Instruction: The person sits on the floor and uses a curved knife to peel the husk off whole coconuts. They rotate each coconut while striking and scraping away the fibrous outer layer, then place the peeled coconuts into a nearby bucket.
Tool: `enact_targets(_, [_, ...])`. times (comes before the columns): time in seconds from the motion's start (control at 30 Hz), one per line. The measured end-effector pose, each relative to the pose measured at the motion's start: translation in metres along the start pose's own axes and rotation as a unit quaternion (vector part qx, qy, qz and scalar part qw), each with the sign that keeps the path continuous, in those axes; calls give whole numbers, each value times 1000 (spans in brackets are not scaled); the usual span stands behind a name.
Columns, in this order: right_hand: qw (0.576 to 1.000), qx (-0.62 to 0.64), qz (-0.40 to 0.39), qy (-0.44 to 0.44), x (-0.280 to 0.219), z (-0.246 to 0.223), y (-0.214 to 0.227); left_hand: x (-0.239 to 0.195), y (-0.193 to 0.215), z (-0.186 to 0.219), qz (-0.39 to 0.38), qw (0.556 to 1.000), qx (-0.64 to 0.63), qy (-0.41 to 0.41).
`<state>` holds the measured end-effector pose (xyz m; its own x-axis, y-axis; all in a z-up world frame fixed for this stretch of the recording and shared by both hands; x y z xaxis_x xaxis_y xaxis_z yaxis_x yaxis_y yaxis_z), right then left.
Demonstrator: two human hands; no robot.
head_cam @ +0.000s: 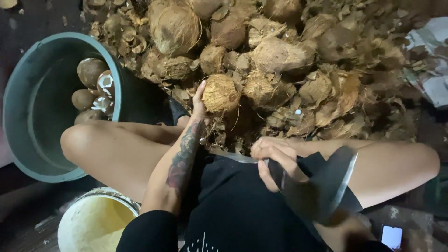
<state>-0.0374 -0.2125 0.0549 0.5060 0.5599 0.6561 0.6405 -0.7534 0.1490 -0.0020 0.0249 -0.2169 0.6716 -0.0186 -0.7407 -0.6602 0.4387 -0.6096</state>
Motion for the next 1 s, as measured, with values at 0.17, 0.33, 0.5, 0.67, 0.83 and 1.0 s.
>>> enact_targets(0.17, [801, -38, -53, -595, -124, 111, -4, -35, -33, 11, -51, 997, -53, -8])
enact_targets(0.33, [877, -60, -10, -477, -63, 56, 9, -43, -44, 12, -63, 996, -56, 0])
enact_targets(0.5, [987, 87, 6, -133, -5, -4, 11, -24, -29, 7, -84, 996, -34, 19])
enact_targets(0.67, [979, 58, 43, -189, -87, 87, -5, -24, -19, 5, -35, 999, -35, 5])
enact_targets(0.83, [899, -2, -47, -435, -81, 63, -15, -10, -3, -2, -8, 1000, -9, 13])
enact_targets(1.0, [993, -47, -12, -106, -51, 29, -9, -8, 4, -3, -8, 1000, -7, 9])
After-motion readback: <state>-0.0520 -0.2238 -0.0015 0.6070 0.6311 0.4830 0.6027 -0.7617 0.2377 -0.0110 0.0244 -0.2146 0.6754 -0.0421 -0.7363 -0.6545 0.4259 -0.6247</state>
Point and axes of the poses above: each hand's wrist, its own x-axis towards the middle knuckle, its own y-axis out of the back of the hand, z = x × y, the point moved 4 cm from there along x, towards the middle knuckle, and after that the axes turned 14 degrees about y, right-handed, at the moved point
